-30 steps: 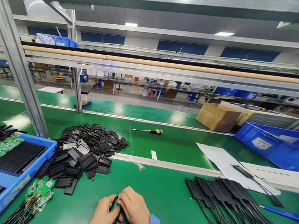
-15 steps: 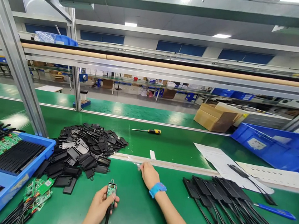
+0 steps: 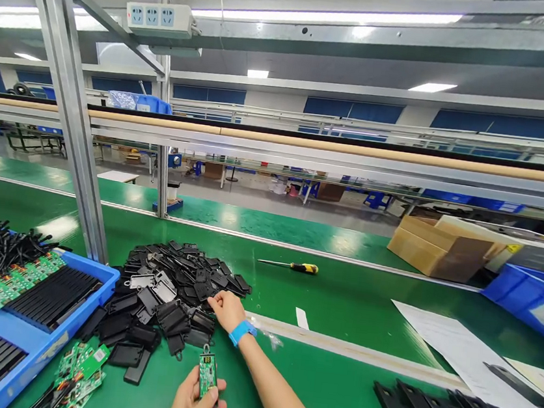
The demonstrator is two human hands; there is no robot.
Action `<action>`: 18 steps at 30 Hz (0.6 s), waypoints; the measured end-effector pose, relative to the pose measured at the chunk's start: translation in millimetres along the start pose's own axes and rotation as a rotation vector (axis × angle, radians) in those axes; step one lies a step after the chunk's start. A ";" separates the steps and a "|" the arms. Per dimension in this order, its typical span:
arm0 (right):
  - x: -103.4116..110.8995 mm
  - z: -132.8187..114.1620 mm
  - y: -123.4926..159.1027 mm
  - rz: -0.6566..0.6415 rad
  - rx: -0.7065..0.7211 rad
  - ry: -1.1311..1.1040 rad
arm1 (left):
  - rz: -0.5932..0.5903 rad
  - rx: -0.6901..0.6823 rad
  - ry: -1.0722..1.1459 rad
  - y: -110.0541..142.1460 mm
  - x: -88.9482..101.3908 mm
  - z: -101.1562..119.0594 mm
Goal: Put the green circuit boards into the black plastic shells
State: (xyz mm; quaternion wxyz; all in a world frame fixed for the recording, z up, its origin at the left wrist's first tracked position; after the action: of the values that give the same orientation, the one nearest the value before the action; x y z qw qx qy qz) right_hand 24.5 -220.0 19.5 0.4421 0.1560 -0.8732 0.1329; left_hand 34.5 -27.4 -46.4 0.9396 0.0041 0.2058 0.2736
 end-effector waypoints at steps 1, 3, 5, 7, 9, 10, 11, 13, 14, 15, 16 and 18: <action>-5.7 -6.3 -4.7 0.000 -0.023 -0.010 | 0.004 0.003 0.010 -1.7 1.1 -2.4; -13.8 -15.1 -11.4 0.000 -0.063 -0.033 | 0.006 0.004 0.048 -4.5 2.0 -6.1; -15.4 -19.2 -12.9 0.004 -0.081 -0.069 | 0.004 0.001 0.087 -5.5 1.6 -7.4; -9.0 -18.0 -8.1 0.020 -0.070 -0.118 | 0.000 -0.009 0.103 -4.4 0.0 -5.6; 4.6 -11.1 2.2 0.045 -0.044 -0.171 | -0.012 -0.026 0.101 -1.3 -2.7 -1.2; 13.0 -5.8 8.4 0.058 -0.031 -0.195 | -0.024 -0.031 0.097 0.7 -4.6 1.6; 21.5 0.2 14.8 0.067 -0.020 -0.216 | -0.036 -0.028 0.092 2.9 -6.7 4.2; 36.1 11.8 26.0 0.070 -0.003 -0.247 | -0.056 0.000 0.075 7.2 -10.9 8.7; 41.1 16.1 30.4 0.066 0.005 -0.257 | -0.061 0.015 0.062 9.0 -12.7 10.4; 44.0 18.8 33.6 0.062 0.009 -0.263 | -0.061 0.025 0.046 10.3 -14.0 11.7; 44.7 19.5 35.3 0.056 0.012 -0.264 | -0.055 0.027 0.029 10.9 -14.7 12.8; 40.9 15.3 33.0 0.049 0.007 -0.255 | -0.037 0.024 -0.004 9.5 -15.1 13.8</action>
State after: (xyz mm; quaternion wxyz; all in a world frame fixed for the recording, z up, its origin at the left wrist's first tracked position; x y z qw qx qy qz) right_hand -22.5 -201.8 40.8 0.3237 0.1518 -0.9254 0.1257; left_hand 23.4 -25.6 -26.9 0.9448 0.0122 0.2073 0.2536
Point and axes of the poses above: each hand's wrist, its own y-axis away from the middle knuckle, its own x-axis out of the back of the hand, z = x × y, the point moved 3 cm from there along -y, towards the middle knuckle, and after that the axes turned 12 degrees about -x, right-handed, at the moved point
